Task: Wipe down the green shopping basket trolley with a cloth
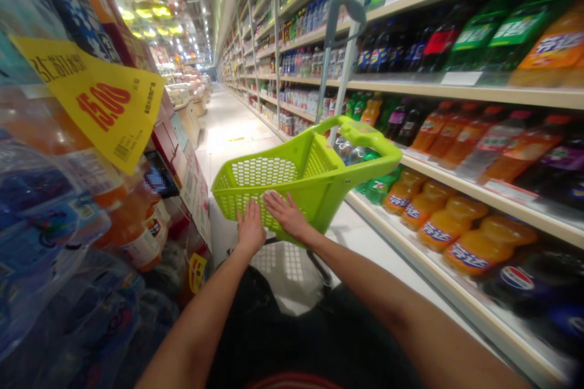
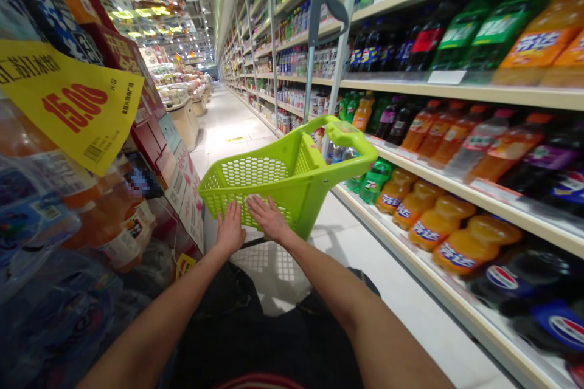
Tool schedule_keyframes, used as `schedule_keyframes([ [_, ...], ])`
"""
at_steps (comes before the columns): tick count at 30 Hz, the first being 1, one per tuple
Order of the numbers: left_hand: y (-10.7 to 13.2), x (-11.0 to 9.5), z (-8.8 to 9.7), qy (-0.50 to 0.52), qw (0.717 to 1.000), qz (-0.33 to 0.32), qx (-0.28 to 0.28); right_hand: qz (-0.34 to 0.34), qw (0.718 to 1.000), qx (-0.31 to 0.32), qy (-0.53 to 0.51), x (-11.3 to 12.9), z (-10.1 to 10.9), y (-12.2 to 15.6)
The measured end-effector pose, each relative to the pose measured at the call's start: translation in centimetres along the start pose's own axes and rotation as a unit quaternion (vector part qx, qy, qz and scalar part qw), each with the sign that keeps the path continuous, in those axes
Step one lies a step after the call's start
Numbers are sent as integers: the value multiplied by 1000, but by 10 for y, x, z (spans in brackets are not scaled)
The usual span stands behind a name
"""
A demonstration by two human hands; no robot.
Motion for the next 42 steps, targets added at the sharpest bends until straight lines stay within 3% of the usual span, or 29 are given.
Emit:
schedule_keyframes([
  [4,-3,-17,7,3,1000,-11,-2,-20,999,-34,23,-21,20,-10],
  [12,-1,-38,-1,6,998,-54,-11,-18,998,9,61,-29,-20,69],
  [15,-2,-49,-2,9,998,-60,-13,-22,997,-28,72,-32,-1,66],
  [20,-4,-73,3,8,996,-83,-15,-69,989,-100,87,-65,48,35],
  [22,-5,-80,5,6,995,-94,-17,-63,990,-97,82,-72,52,37],
  [28,-4,-88,3,6,995,-101,-12,-35,995,-41,78,-63,30,74],
  [32,-9,-100,6,17,994,-106,-7,-2,995,-58,85,-71,54,74],
  [37,-19,-120,17,29,993,-111,-22,-70,985,-111,110,-121,100,64],
  [39,-19,-127,17,29,992,-117,-21,-78,984,-115,115,-125,99,69],
  [42,-14,-134,10,26,991,-128,-13,-71,986,-104,107,-110,79,83],
])
Point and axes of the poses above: each hand's wrist, its own y-axis away from the middle knuckle, its own z-axis out of the back of the hand, x = y × z, the point moved 10 cm from there along -y, towards the middle knuckle, and after that the axes turned 12 degrees about y, right-handed, at the moved point
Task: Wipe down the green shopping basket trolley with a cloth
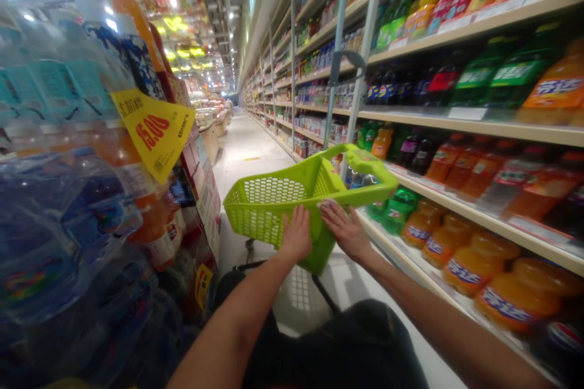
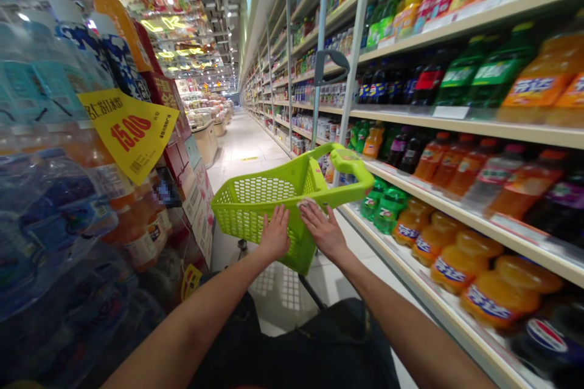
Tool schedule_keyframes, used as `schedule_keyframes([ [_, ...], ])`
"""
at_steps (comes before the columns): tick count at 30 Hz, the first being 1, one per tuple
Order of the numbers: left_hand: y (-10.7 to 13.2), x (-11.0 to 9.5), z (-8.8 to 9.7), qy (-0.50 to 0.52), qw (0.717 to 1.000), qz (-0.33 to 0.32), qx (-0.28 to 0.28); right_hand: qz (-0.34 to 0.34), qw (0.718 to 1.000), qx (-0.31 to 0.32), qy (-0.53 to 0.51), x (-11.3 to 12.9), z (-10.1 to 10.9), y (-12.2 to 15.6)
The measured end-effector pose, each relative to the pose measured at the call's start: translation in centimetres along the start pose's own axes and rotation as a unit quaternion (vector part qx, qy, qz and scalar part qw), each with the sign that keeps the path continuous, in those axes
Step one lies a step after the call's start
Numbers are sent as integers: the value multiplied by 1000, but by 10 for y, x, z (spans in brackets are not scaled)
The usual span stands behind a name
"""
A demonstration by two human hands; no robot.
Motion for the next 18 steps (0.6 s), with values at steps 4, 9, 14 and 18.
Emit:
schedule_keyframes([
  [4,6,-4,-9,2,1000,-12,7,29,999,12,-14,28,-13,26],
  [9,1,0,-5,2,1000,-5,9,-9,1000,-20,-8,1,13,11],
  [14,-7,-10,5,3,1000,-9,9,-144,983,-107,46,-67,51,-11],
  [18,-8,-23,8,11,1000,-18,7,-121,990,-71,31,-50,38,1],
])
Point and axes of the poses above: each hand's wrist, its own y-axis away from the middle knuckle, its own z-axis out of the back of the hand, x = y × z, the point moved 10 cm from there along -y, towards the middle knuckle, and after that the axes turned 12 degrees about y, right-handed, at the moved point
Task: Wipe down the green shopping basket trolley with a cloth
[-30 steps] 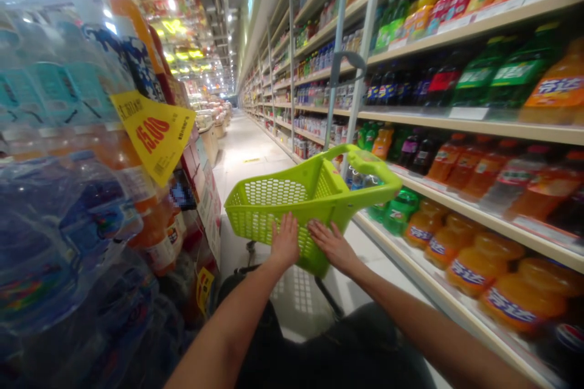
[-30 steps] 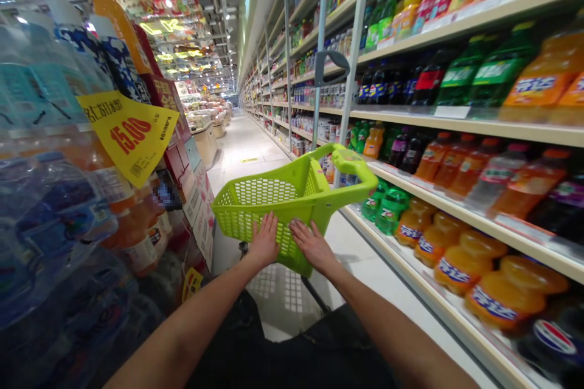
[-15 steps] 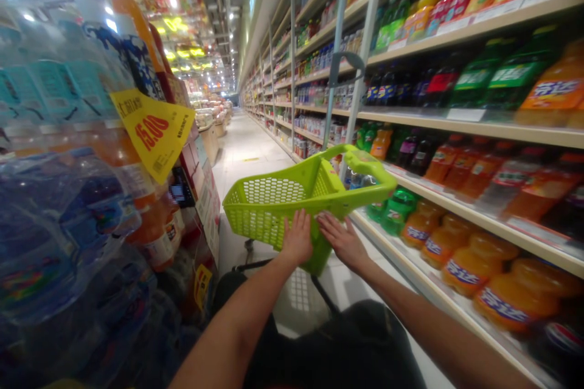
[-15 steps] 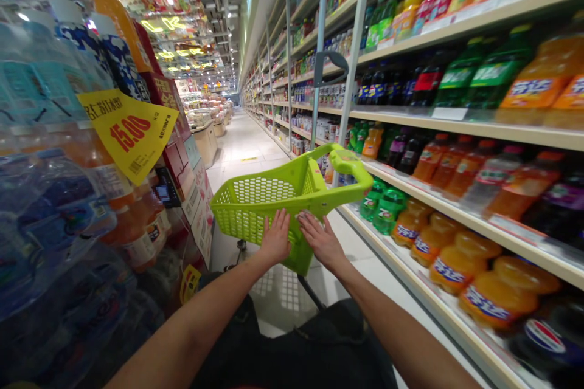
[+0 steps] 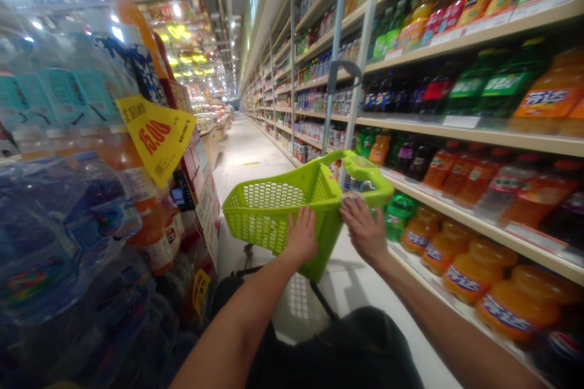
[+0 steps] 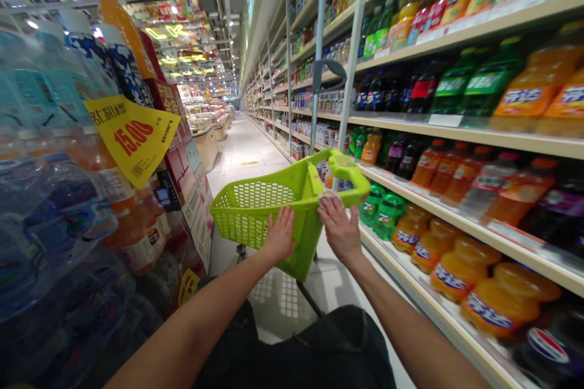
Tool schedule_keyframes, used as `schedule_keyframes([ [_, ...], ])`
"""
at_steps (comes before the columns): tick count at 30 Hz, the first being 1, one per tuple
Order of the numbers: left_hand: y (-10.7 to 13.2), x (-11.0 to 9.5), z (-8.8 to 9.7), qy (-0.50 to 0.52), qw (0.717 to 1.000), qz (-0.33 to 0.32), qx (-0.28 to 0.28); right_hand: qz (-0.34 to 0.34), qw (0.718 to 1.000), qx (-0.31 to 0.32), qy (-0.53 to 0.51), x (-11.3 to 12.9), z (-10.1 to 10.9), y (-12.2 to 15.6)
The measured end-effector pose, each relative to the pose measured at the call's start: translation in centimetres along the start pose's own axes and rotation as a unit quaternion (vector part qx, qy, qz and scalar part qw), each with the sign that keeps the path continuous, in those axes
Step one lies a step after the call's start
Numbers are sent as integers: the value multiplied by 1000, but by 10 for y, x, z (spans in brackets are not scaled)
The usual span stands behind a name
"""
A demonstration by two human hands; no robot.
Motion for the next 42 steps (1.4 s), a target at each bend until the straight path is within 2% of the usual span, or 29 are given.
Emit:
schedule_keyframes([
  [3,-4,0,3,8,1000,-3,-6,65,997,31,-17,30,-4,14],
  [5,-10,8,7,12,1000,17,-13,76,997,23,-12,31,2,7],
  [7,-19,21,10,23,998,54,-6,43,999,1,11,10,11,-14],
  [9,-26,32,8,39,995,87,21,-4,999,-10,39,-24,15,-38],
  [12,-31,37,4,59,991,104,55,-48,996,43,65,-67,2,-64],
  [14,-32,36,4,66,991,101,61,-67,992,83,69,-79,-10,-68],
  [17,-28,35,4,69,990,104,62,-66,990,111,59,-59,-22,-66],
  [22,-22,33,4,60,992,101,56,19,991,133,18,17,-33,-68],
  [25,-19,35,6,58,993,84,57,52,988,145,6,35,-36,-68],
  [28,-9,59,10,54,990,125,36,39,991,130,16,19,-31,-66],
  [30,1,83,12,46,984,173,20,22,993,110,26,-1,-25,-63],
  [33,13,111,11,31,979,202,1,-1,995,87,44,-34,-19,-58],
  [37,23,130,7,28,975,221,-4,-52,994,55,82,-69,-12,-54],
  [39,23,131,4,27,976,218,10,-63,992,58,89,-69,-13,-54],
  [42,25,130,1,30,973,226,33,-38,992,94,72,-40,-22,-54],
])
Point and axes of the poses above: each hand's wrist, its own y-axis away from the middle knuckle, its own z-axis out of the back of the hand, x = y × z, the point moved 10 cm from there along -y, towards the middle knuckle, and after that the axes turned 12 degrees about y, right-handed, at the moved point
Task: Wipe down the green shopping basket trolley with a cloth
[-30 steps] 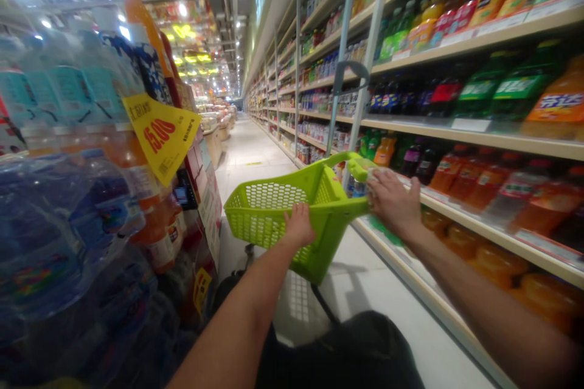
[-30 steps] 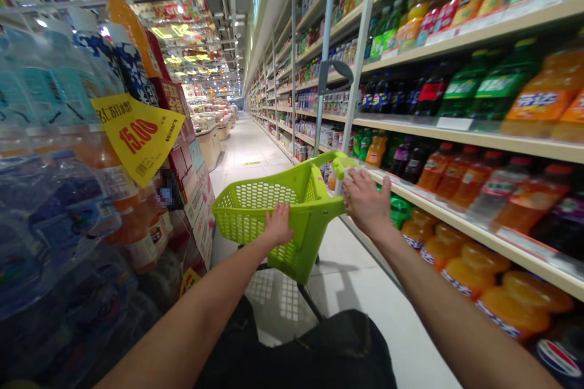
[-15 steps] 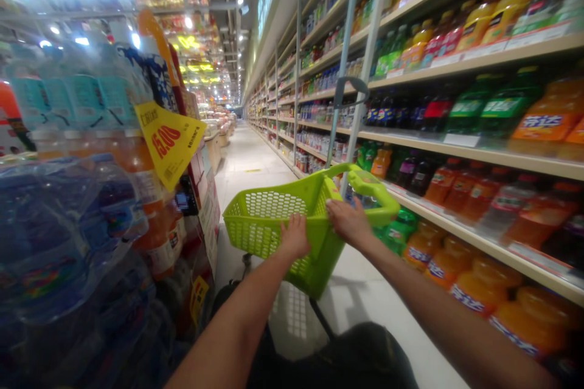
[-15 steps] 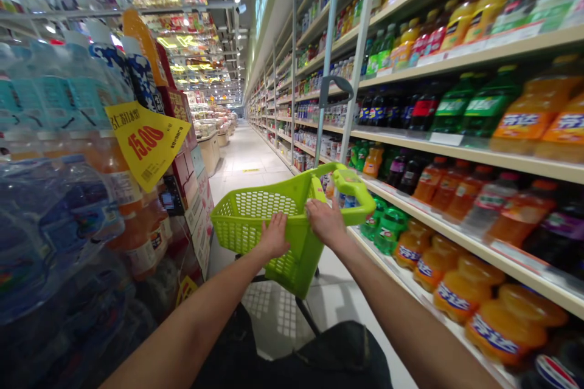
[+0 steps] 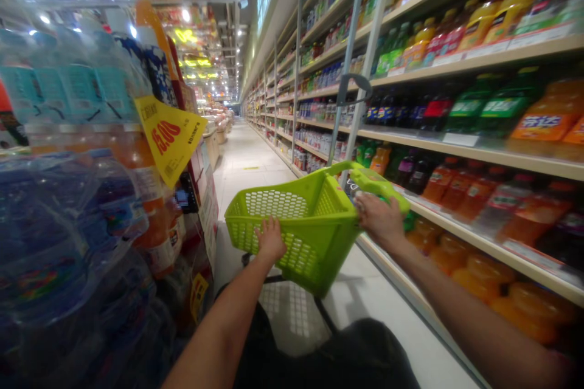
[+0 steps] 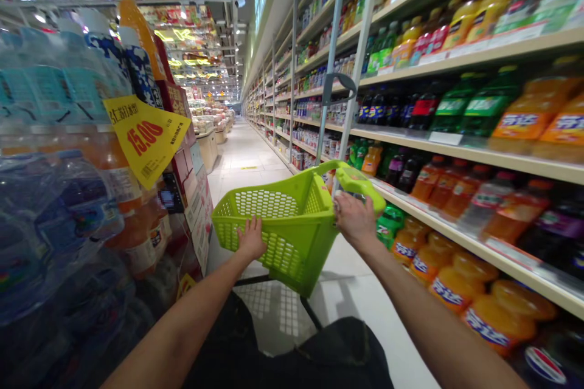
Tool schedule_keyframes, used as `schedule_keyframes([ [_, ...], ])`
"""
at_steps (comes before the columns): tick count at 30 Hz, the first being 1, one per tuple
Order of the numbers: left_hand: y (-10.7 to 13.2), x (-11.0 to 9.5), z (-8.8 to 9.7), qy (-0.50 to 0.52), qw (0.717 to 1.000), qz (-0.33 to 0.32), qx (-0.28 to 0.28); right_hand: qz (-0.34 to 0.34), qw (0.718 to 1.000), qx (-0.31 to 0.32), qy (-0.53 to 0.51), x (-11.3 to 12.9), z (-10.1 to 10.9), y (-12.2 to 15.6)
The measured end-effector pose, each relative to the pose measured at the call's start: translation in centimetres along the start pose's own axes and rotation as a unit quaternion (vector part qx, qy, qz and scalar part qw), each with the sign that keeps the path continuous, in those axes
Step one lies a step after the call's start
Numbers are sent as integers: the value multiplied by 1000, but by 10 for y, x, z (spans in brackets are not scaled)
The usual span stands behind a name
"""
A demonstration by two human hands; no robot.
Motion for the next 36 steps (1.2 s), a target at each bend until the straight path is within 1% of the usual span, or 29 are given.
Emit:
schedule_keyframes([
  [3,5,-4,3,2,1000,-2,5,59,998,25,-23,41,-2,3],
  [5,9,-7,5,6,1000,-8,7,84,996,30,-32,56,-2,5],
  [6,11,-8,6,9,1000,-11,9,87,995,31,-33,57,-2,6],
  [7,13,-9,7,10,1000,-17,10,84,995,30,-32,54,-1,7],
  [9,14,-8,9,9,999,-30,2,72,997,26,-29,41,-1,8],
  [13,12,12,11,6,1000,1,-26,38,999,6,-22,10,2,10],
  [15,10,18,7,3,1000,5,-22,23,1000,0,-20,3,2,11],
  [16,10,18,6,1,1000,-1,-19,20,1000,2,-22,5,1,11],
  [18,11,17,5,0,1000,-8,-16,29,999,15,-30,19,-3,12],
  [23,15,16,11,0,1000,-14,-5,84,991,74,-67,77,-12,12],
  [25,16,18,13,-3,1000,-15,-3,108,988,87,-72,88,-13,10],
  [27,16,20,13,-5,1000,-17,-4,101,990,87,-53,79,-10,5],
  [30,14,21,11,-5,1000,-26,-13,41,996,75,3,45,-4,0],
  [32,14,21,9,-3,999,-28,-22,16,997,72,21,32,-2,2],
  [34,13,22,8,-1,999,-25,-29,18,997,74,11,36,-4,6],
  [36,13,22,7,-1,999,-22,-28,40,996,82,-10,55,-11,11],
])
Point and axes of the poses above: each hand's wrist, its own y-axis away from the middle knuckle, its own z-axis out of the back of the hand, x = y × z, the point moved 10 cm from there along -y, towards the middle knuckle, and after that the axes turned 12 degrees about y, right-handed, at the moved point
